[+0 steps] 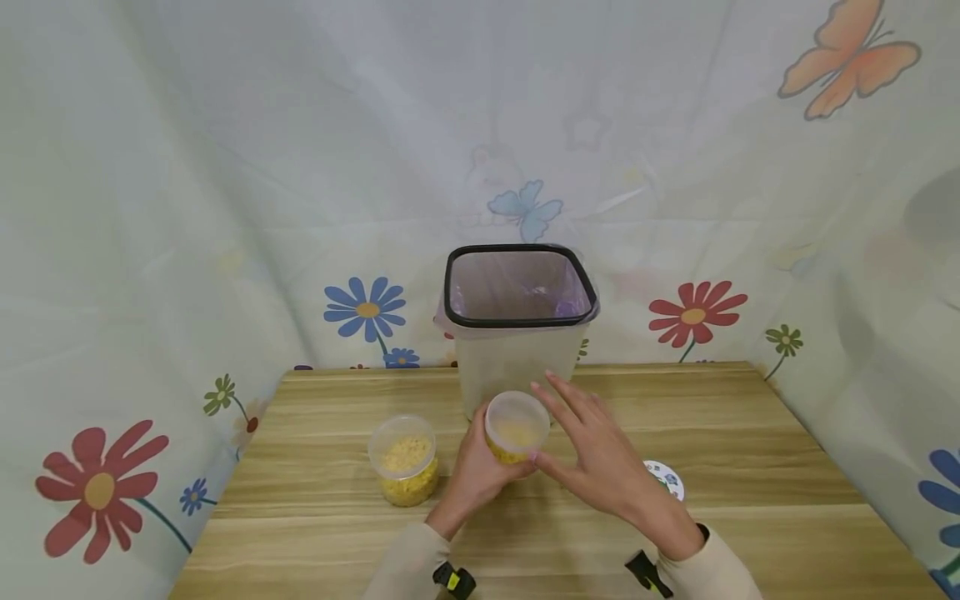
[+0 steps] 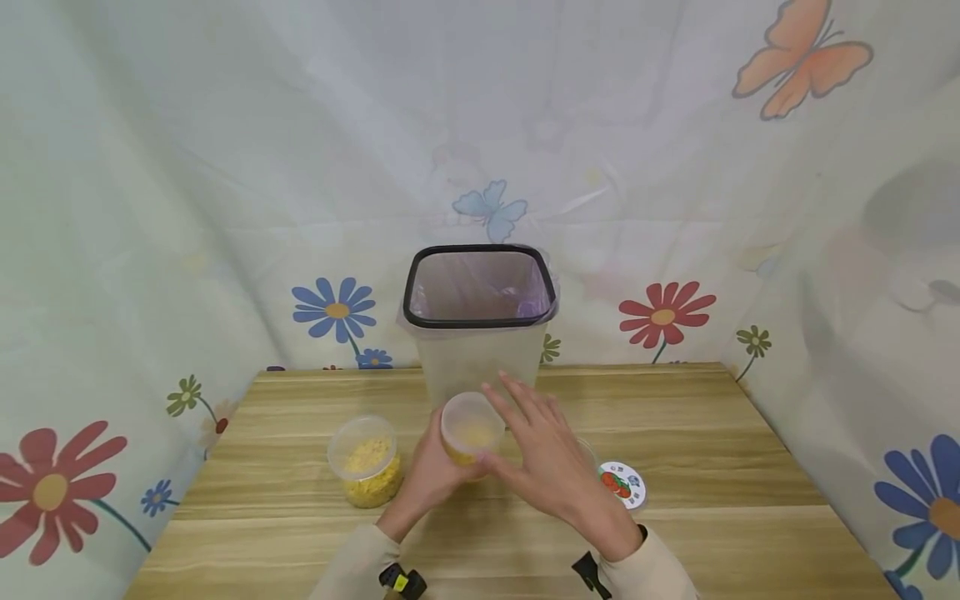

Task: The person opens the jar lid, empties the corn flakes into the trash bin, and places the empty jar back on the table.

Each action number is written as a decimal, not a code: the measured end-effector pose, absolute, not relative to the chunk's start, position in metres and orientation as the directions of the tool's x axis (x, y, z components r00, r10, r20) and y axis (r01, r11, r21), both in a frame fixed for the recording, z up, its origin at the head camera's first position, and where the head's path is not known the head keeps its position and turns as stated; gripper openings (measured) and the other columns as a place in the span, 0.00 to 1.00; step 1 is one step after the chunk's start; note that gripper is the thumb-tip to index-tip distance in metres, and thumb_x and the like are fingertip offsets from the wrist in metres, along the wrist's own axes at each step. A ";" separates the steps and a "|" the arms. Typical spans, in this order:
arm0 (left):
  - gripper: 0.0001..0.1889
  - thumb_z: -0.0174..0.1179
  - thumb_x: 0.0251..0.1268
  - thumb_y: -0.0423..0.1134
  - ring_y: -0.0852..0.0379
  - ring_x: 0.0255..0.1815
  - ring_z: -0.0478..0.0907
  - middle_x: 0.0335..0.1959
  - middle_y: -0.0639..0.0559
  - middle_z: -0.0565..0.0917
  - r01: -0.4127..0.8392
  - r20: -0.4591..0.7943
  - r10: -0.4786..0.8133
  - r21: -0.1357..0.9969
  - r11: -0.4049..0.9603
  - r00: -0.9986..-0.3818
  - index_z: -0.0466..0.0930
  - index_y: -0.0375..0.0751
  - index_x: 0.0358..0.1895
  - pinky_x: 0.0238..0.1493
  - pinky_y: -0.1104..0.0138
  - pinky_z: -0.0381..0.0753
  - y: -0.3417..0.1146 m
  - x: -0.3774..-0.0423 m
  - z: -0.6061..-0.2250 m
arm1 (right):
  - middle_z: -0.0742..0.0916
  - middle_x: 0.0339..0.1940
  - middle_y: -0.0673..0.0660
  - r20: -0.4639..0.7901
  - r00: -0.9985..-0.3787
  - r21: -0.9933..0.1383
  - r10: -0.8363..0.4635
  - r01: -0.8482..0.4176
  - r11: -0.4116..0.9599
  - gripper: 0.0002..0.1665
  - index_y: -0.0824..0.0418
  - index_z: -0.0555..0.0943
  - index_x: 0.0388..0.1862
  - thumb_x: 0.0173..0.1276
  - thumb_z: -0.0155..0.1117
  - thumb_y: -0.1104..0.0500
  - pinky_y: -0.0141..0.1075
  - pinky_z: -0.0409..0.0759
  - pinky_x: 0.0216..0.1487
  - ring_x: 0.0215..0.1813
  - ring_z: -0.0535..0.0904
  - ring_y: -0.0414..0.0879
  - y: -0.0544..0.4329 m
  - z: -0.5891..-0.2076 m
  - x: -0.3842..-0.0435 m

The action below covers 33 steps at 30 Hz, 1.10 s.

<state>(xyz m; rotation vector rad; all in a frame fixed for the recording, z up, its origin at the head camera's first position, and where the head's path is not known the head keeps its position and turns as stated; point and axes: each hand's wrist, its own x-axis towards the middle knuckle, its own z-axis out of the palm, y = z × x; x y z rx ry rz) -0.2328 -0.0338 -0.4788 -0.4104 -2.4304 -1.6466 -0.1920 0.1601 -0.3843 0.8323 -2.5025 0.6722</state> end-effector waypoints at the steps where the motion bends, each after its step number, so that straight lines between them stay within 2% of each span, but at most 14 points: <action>1: 0.52 0.79 0.39 0.52 0.49 0.58 0.76 0.60 0.46 0.77 0.334 0.311 0.123 0.869 0.365 -0.942 0.60 0.45 0.71 0.58 0.51 0.76 -0.034 -0.231 -0.476 | 0.65 0.78 0.59 0.528 -0.727 -0.305 -0.440 -0.645 0.700 0.48 0.47 0.60 0.77 0.61 0.70 0.44 0.64 0.64 0.69 0.75 0.65 0.60 0.159 -0.383 -0.193; 4: 0.52 0.78 0.40 0.53 0.49 0.58 0.76 0.60 0.46 0.76 0.352 0.336 0.112 0.839 0.416 -0.935 0.59 0.45 0.70 0.58 0.51 0.76 -0.034 -0.227 -0.469 | 0.65 0.78 0.57 0.540 -0.716 -0.301 -0.443 -0.655 0.693 0.48 0.46 0.61 0.77 0.60 0.70 0.43 0.62 0.69 0.66 0.74 0.66 0.61 0.154 -0.380 -0.194; 8: 0.51 0.77 0.41 0.52 0.49 0.59 0.74 0.62 0.47 0.74 0.400 0.404 0.103 0.774 0.490 -0.909 0.59 0.45 0.71 0.57 0.50 0.77 -0.034 -0.220 -0.462 | 0.63 0.80 0.54 0.519 -0.727 -0.326 -0.449 -0.654 0.682 0.48 0.44 0.59 0.78 0.62 0.69 0.42 0.61 0.69 0.67 0.75 0.65 0.60 0.148 -0.376 -0.194; 13: 0.49 0.77 0.37 0.49 0.49 0.57 0.75 0.59 0.47 0.76 0.525 0.588 0.109 0.604 0.599 -0.801 0.63 0.42 0.68 0.57 0.51 0.78 -0.032 -0.215 -0.455 | 0.61 0.80 0.53 0.511 -0.729 -0.349 -0.456 -0.661 0.664 0.48 0.44 0.58 0.78 0.63 0.68 0.43 0.61 0.70 0.66 0.75 0.65 0.60 0.141 -0.374 -0.194; 17: 0.49 0.78 0.34 0.48 0.48 0.58 0.75 0.58 0.46 0.77 0.582 0.695 0.122 0.478 0.657 -0.709 0.66 0.38 0.66 0.61 0.51 0.74 -0.032 -0.214 -0.452 | 0.62 0.80 0.54 0.524 -0.721 -0.348 -0.453 -0.667 0.659 0.47 0.45 0.59 0.78 0.62 0.68 0.42 0.61 0.71 0.66 0.75 0.65 0.61 0.137 -0.375 -0.193; 23: 0.49 0.79 0.35 0.49 0.47 0.59 0.74 0.59 0.45 0.76 0.571 0.737 0.126 0.392 0.721 -0.664 0.67 0.37 0.65 0.65 0.50 0.71 -0.033 -0.211 -0.448 | 0.64 0.78 0.57 0.546 -0.708 -0.330 -0.448 -0.673 0.662 0.47 0.47 0.61 0.77 0.61 0.69 0.41 0.61 0.73 0.64 0.73 0.67 0.62 0.133 -0.378 -0.194; 27: 0.49 0.80 0.34 0.50 0.46 0.59 0.73 0.60 0.45 0.77 0.546 0.745 0.132 0.344 0.764 -0.654 0.67 0.37 0.65 0.65 0.52 0.71 -0.034 -0.210 -0.446 | 0.65 0.78 0.58 0.545 -0.719 -0.334 -0.432 -0.658 0.674 0.47 0.47 0.62 0.76 0.60 0.70 0.41 0.60 0.75 0.62 0.72 0.68 0.62 0.131 -0.380 -0.194; 33: 0.47 0.79 0.34 0.50 0.45 0.60 0.72 0.58 0.44 0.77 0.528 0.790 0.152 0.241 0.815 -0.594 0.69 0.36 0.63 0.66 0.50 0.70 -0.034 -0.212 -0.445 | 0.69 0.75 0.59 0.543 -0.747 -0.360 -0.383 -0.620 0.698 0.48 0.50 0.65 0.75 0.59 0.70 0.40 0.59 0.78 0.58 0.68 0.73 0.62 0.128 -0.381 -0.193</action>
